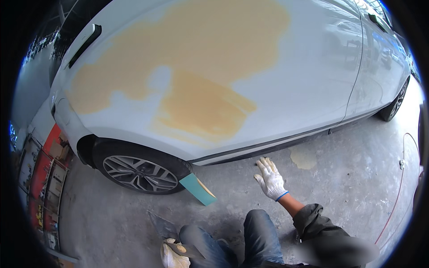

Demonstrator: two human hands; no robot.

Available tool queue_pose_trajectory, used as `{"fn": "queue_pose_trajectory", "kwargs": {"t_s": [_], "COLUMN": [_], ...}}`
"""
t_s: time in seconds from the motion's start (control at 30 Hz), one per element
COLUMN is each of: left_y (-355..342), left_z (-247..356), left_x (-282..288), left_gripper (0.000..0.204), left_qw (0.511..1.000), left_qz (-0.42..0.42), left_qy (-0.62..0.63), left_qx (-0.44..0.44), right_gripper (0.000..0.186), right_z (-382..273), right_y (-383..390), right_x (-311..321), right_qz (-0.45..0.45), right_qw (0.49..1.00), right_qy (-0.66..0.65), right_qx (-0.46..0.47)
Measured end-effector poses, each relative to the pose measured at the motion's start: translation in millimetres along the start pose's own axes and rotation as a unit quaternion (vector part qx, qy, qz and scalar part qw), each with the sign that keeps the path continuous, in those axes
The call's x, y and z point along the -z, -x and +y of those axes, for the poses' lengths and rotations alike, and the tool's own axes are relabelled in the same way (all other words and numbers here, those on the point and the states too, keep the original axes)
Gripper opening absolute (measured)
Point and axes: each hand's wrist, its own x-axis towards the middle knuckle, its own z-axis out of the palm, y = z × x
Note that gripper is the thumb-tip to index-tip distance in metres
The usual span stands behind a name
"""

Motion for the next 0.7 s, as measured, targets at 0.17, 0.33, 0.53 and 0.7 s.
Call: {"fn": "queue_pose_trajectory", "kwargs": {"t_s": [0.17,0.33,0.53,0.7], "left_y": [35.1,58.5,91.2,60.7], "left_z": [1.8,20.3,39.2,25.4], "left_x": [-8.3,34.1,74.0,71.7], "left_gripper": [0.034,0.026,0.032,0.032], "left_qw": [0.998,0.992,0.9,0.935], "left_qz": [0.043,0.009,0.28,0.24], "left_qy": [-0.041,-0.067,-0.295,-0.208], "left_qx": [0.034,-0.106,-0.157,-0.159], "right_gripper": [0.056,0.05,0.043,0.038], "right_z": [5.6,0.9,-16.8,-9.3], "right_y": [58.1,99.4,114.3,110.4], "right_x": [-49.6,-93.5,-106.2,-82.7], "right_qz": [-0.084,-0.097,-0.083,0.004], "right_qw": [0.991,0.974,0.963,0.956], "right_qy": [-0.07,-0.151,-0.2,-0.215], "right_qx": [-0.071,-0.135,-0.16,-0.198]}}
